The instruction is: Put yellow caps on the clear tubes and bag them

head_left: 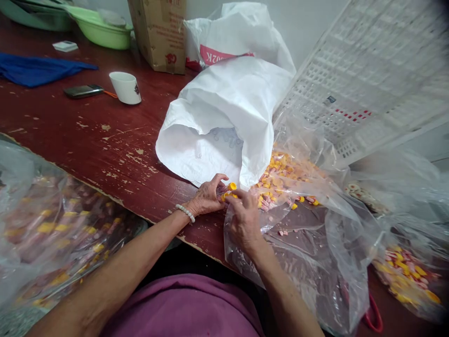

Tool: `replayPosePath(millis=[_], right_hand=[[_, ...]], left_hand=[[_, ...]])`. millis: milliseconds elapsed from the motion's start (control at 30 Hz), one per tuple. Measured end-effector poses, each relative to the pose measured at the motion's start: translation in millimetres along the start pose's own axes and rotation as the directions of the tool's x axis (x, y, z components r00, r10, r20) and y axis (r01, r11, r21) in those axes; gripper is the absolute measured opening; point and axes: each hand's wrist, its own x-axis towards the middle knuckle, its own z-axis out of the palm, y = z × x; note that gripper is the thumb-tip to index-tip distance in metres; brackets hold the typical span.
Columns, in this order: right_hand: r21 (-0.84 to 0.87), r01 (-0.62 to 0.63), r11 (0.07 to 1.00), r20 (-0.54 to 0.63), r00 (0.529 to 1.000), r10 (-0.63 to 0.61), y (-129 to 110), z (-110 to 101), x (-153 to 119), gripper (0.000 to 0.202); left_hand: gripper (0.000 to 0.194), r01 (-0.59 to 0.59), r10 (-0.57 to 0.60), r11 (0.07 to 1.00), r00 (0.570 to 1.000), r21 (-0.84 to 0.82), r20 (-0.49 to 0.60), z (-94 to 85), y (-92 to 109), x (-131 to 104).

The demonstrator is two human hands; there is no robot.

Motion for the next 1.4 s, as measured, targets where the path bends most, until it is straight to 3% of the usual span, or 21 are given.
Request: replayPosePath(millis=[100,200,267,400,500,700,800,900,1167,1400], right_hand=[[0.070,-0.006,0.998,0.058,0.998,0.002,6,7,0,0.050],[0.135,-0.070,0.988,-0.054,0.996,0.078,16,3,8,0.052],[0.085,-0.078,0.993,-0.065,0.994,0.084,20,2,15,0.052],[-0.049,-0.023,0.999,0.067,0.997,0.026,21,8,24,0.052],[-0.066,-0.054,0.996,0.080,0.995,0.059,18,12,24,0.049],[0.209,-0.141,0.968,0.026,0.990,0.139,9,24,14,0.043],[0.217,-0.206,0.954,0.006,0.978,0.210,6,40,11,0.064],[0.227,-0.251,0.941,0.051,0.968,0.246,8,51,14,0.063],[0.326,-0.340,0.882,0.151,0.940,0.307,15,36,17,0.051],[0.344,-0.346,0.873,0.068,0.936,0.344,8,36,10,0.044]], left_hand=[[0.063,0.010,-0.010,1.000,1.000,0.023,0.004,-0.8,0,-1],[0.062,0.017,-0.017,1.000,1.000,0.022,0.000,-1.4,1,-1],[0.062,0.018,-0.018,1.000,1.000,0.022,-0.003,-1.8,2,-1],[0.059,0.041,-0.041,0.998,0.999,0.038,0.002,-2.7,6,0],[0.058,0.043,-0.043,0.996,0.999,0.073,0.001,-3.3,9,1],[0.057,0.024,-0.023,0.995,1.000,0.098,-0.014,-2.5,4,0],[0.055,-0.001,0.002,0.997,1.000,0.079,-0.020,-3.1,-1,-1],[0.058,-0.009,0.009,0.999,1.000,0.036,0.000,-6.5,-5,-2],[0.074,0.031,-0.024,0.998,0.995,-0.062,0.101,-12.3,-5,-6],[0.047,-0.096,0.099,0.995,0.987,-0.034,0.127,-15.4,-5,-6]])
